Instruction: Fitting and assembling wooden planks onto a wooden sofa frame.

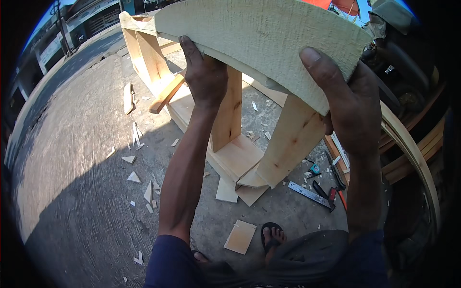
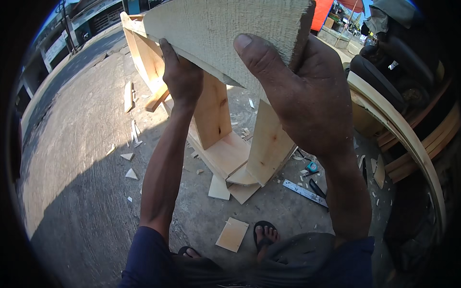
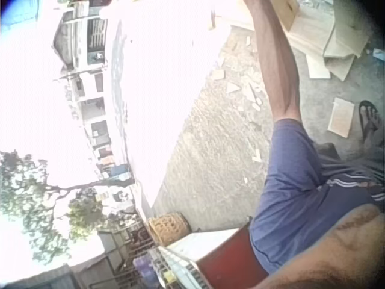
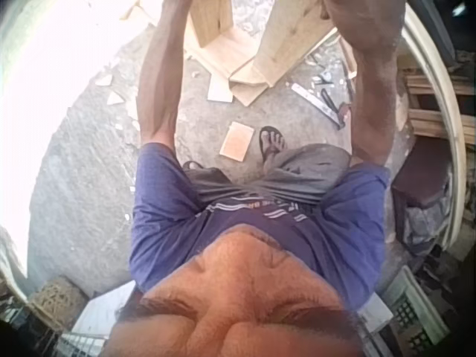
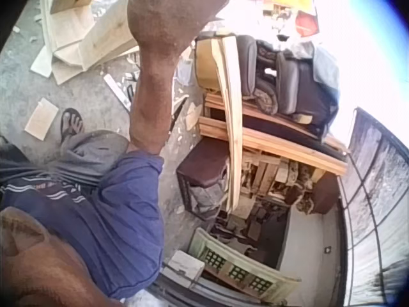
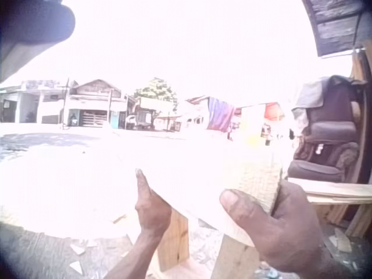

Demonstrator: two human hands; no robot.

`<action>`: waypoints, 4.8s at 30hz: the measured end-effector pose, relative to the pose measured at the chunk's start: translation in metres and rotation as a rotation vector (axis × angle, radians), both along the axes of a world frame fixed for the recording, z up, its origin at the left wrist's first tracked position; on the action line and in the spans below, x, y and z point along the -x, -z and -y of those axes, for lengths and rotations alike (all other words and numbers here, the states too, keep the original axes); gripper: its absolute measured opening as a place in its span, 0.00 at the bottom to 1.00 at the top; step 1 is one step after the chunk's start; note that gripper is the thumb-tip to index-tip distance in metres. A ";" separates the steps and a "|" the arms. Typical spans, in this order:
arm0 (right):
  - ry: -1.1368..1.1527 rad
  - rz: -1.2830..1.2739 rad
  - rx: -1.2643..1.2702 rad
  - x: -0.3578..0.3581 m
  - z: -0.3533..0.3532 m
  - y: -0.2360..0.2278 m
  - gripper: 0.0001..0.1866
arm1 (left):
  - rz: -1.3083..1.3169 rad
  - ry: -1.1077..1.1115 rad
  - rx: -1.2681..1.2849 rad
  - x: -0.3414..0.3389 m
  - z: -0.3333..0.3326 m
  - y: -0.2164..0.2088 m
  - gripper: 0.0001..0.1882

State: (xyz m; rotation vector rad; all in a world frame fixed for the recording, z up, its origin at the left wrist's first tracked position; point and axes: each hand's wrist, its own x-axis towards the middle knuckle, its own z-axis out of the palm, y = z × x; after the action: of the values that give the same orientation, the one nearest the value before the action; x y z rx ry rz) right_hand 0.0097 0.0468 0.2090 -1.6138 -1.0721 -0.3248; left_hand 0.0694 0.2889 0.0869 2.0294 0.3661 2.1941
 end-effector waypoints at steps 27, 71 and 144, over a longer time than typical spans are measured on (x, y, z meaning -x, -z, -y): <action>0.038 0.006 -0.030 0.002 0.002 0.001 0.24 | -0.044 0.342 0.306 0.012 0.018 0.019 0.42; 0.002 -0.082 0.018 0.020 0.001 -0.006 0.21 | -0.677 0.232 1.153 0.061 0.035 0.274 0.15; 0.094 0.282 -0.030 -0.002 -0.007 0.009 0.20 | -0.882 0.853 1.308 0.076 -0.002 0.277 0.22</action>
State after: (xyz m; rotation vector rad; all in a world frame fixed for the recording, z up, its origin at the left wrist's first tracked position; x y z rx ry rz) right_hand 0.0118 0.0539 0.1996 -1.6265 -1.1978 -0.6434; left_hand -0.0067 0.2911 -0.1903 1.6078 0.6030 0.2319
